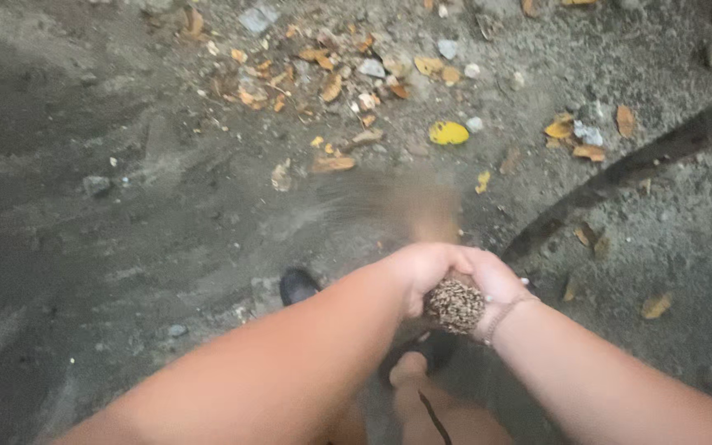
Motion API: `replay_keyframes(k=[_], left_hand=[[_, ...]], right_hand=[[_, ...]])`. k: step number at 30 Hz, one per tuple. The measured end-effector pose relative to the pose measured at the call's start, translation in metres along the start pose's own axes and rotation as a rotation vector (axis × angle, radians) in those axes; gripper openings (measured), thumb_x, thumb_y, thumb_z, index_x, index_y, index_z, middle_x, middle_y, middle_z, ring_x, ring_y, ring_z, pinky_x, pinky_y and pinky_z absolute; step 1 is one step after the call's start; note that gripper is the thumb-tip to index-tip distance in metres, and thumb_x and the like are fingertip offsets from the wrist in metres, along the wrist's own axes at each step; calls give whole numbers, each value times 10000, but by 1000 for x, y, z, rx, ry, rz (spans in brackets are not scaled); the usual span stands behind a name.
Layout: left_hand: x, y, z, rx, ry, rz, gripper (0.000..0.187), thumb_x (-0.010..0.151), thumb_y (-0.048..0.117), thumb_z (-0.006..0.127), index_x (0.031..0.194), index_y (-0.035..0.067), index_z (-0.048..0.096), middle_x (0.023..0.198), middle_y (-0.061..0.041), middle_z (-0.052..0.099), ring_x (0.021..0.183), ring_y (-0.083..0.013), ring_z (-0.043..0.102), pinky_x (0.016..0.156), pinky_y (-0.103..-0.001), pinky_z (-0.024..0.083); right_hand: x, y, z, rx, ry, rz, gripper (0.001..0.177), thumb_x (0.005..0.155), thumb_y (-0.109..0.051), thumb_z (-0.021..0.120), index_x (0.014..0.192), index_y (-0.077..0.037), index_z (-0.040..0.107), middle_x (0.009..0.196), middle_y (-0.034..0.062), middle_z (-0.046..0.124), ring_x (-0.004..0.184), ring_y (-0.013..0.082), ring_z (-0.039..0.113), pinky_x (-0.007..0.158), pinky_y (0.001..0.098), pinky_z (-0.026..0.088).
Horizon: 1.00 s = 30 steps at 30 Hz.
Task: The person sweeps dirt, debris, and fallen leaves along the ground using a handheld broom.
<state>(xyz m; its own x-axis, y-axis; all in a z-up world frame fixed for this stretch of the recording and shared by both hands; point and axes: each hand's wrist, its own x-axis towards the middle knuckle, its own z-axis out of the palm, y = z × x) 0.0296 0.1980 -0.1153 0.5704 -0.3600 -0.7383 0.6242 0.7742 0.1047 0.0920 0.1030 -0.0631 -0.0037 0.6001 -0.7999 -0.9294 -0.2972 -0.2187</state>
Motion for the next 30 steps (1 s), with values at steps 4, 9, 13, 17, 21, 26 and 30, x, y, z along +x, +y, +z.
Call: replay_keyframes(k=[4, 9, 13, 17, 21, 26, 30], left_hand=[[-52, 30, -16, 10, -103, 68, 254, 799, 145, 624, 1040, 63, 629, 920, -140, 703, 773, -294, 702, 751, -466, 605], [-192, 30, -30, -158, 165, 373, 507, 745, 50, 596, 1229, 175, 513, 1098, -149, 620, 975, -326, 689, 776, -484, 624], [-262, 37, -41, -249, 560, 287, 443, 838, 155, 640, 1230, 266, 468, 1123, -111, 638, 962, -334, 686, 723, -528, 588], [-230, 32, -86, -363, 540, 235, 346, 899, 148, 586, 1235, 133, 504, 1083, -157, 675, 924, -321, 716, 760, -512, 613], [-129, 21, -108, -258, 204, 219, 333, 865, 210, 610, 1135, 17, 637, 976, -157, 715, 798, -283, 718, 702, -461, 621], [-77, 63, -72, 22, -50, 164, 316, 849, 242, 650, 1107, 59, 635, 947, -129, 676, 705, -267, 669, 624, -454, 582], [-145, 71, -68, -43, 111, 254, 514, 769, 75, 646, 1233, 244, 503, 1090, -126, 645, 884, -283, 691, 761, -472, 597]], right_hand=[[7, -4, 54, 115, 157, -60, 278, 926, -260, 518, 1006, -33, 656, 902, 158, 736, 775, 308, 736, 711, 489, 625], [26, 24, 141, 170, -134, 22, 204, 1029, -216, 547, 1046, -36, 641, 948, 133, 727, 841, 280, 742, 762, 460, 636], [70, 50, 193, -75, -144, 289, 239, 1008, -245, 549, 1097, -52, 658, 983, 143, 721, 823, 275, 735, 719, 440, 624], [111, 55, 189, -69, -226, 468, 327, 979, -234, 531, 1176, -3, 652, 1047, 177, 732, 858, 299, 748, 726, 446, 625], [84, 26, 128, -118, 20, 234, 337, 949, -222, 513, 1140, 21, 648, 982, 179, 736, 812, 315, 735, 687, 492, 614], [60, -4, 115, 6, 232, -46, 324, 944, -199, 432, 1070, 30, 625, 941, 227, 704, 811, 355, 725, 727, 529, 616], [53, 6, 149, -33, 282, -48, 350, 941, -282, 404, 1046, -65, 657, 913, 153, 723, 770, 325, 711, 673, 522, 597]])
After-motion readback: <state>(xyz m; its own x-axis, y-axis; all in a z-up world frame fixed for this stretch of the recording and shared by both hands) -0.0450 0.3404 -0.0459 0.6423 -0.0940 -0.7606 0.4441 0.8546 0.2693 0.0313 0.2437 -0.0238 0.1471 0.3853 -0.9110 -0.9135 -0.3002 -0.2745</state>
